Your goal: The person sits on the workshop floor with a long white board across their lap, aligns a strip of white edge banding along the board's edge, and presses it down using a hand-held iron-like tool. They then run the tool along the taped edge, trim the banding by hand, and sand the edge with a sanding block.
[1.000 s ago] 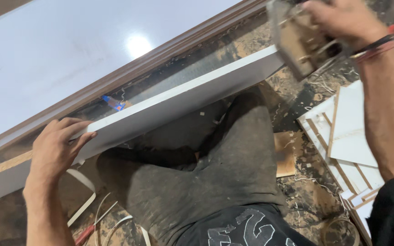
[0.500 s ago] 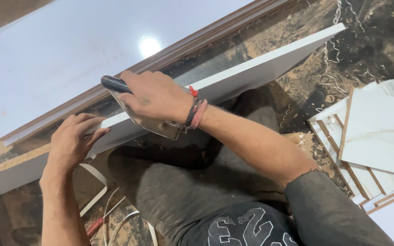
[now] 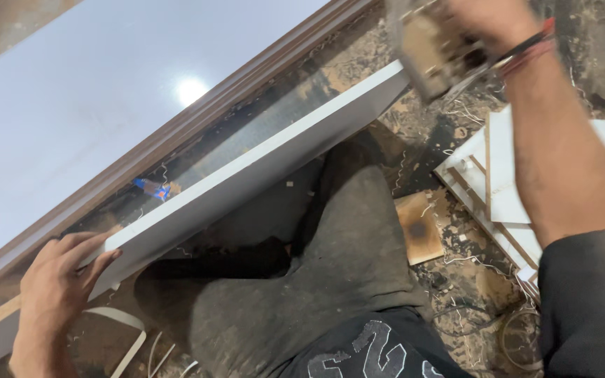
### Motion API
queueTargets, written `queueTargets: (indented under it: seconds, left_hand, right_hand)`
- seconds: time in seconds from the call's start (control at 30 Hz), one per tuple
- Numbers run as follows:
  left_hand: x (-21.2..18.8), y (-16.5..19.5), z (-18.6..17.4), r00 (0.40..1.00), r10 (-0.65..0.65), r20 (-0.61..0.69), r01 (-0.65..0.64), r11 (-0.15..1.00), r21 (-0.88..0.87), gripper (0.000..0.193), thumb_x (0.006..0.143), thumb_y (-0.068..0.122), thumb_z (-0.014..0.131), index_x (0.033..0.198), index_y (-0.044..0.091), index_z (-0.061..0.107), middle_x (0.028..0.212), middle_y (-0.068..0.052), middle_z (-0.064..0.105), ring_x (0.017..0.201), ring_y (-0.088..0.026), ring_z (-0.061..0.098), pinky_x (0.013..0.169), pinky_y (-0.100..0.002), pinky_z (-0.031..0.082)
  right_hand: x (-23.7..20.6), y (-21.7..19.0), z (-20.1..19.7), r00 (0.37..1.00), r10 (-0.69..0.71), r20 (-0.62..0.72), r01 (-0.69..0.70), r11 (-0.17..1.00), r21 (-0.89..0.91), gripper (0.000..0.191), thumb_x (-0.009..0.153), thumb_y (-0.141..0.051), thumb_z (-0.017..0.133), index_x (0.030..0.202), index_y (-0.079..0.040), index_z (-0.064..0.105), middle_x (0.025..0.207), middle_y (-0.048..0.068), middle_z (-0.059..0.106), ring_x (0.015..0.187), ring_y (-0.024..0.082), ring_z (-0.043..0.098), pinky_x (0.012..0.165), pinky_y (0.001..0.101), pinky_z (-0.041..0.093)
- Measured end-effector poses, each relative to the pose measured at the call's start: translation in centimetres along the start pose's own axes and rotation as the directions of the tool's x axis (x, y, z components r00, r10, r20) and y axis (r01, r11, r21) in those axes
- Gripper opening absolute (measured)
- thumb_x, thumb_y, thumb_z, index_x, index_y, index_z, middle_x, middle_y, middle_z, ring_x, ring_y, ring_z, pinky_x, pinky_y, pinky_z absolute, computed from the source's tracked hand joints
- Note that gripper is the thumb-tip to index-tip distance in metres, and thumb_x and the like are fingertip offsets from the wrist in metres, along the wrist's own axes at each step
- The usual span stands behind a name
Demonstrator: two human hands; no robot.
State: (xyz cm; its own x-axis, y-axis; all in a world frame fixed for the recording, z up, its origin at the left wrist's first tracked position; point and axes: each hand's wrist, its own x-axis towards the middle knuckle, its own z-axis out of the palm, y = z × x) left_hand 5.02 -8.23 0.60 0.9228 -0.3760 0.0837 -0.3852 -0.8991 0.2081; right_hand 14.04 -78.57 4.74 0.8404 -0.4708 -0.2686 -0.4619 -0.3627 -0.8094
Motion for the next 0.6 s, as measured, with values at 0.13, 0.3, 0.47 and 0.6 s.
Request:
queueTargets:
  seconds: [0.13,0.3,0.47,0.6]
  left_hand:
    - [-0.1,-0.5,0.5,0.999,-0.019,0.026,0.017,0.999,0.051,0.032,0.091,0.035,0.075,0.116,0.016,0.078,0.113,0.002,0.073,0.094,-0.021,0.064,0.081,-0.033,0.052]
    - [-0.6,-2.0,1.4,0.999,0.045,-0.015,-0.044,0.998,0.048,0.029,0.093,0.029,0.076,0.118,0.016,0.078,0.111,-0.001,0.073,0.096,-0.021,0.067,0.084,-0.032,0.054]
    - [-1.1,-4.9,3.0,0.991,0.121,0.052,-0.118,0.992,-0.054,0.024,0.096,0.02,0.079,0.118,0.01,0.077,0.11,-0.008,0.074,0.096,-0.021,0.071,0.084,-0.03,0.057]
    - [-1.2,-5.9,3.8,0.993,0.071,0.09,-0.051,0.976,-0.211,0.021,0.1,0.019,0.079,0.119,0.009,0.076,0.112,-0.01,0.073,0.099,-0.02,0.073,0.084,-0.029,0.059]
  right_hand:
    - [2.3,4.2,-7.4,0.956,-0.292,-0.034,0.244,0.855,-0.458,0.043,0.102,-0.046,0.074,0.106,-0.003,0.073,0.095,0.014,0.073,0.08,0.024,0.068,0.07,0.0405,0.054]
    - [-0.1,16.3,-3.5,0.836,-0.546,0.056,0.486,0.69,-0.536,0.048,0.097,-0.043,0.08,0.111,0.002,0.073,0.106,0.023,0.071,0.094,0.034,0.068,0.083,0.0439,0.055]
    - [-8.7,29.9,3.6,0.956,0.263,0.132,-0.272,0.96,0.057,0.027,0.09,-0.027,0.07,0.112,-0.012,0.068,0.074,0.003,0.067,0.061,0.013,0.063,0.054,0.0304,0.05]
    - [-14.8,34.0,7.2,0.939,0.266,0.216,-0.271,0.963,-0.009,0.027,0.092,-0.028,0.069,0.108,-0.007,0.071,0.076,0.005,0.068,0.063,0.015,0.062,0.058,0.0333,0.048]
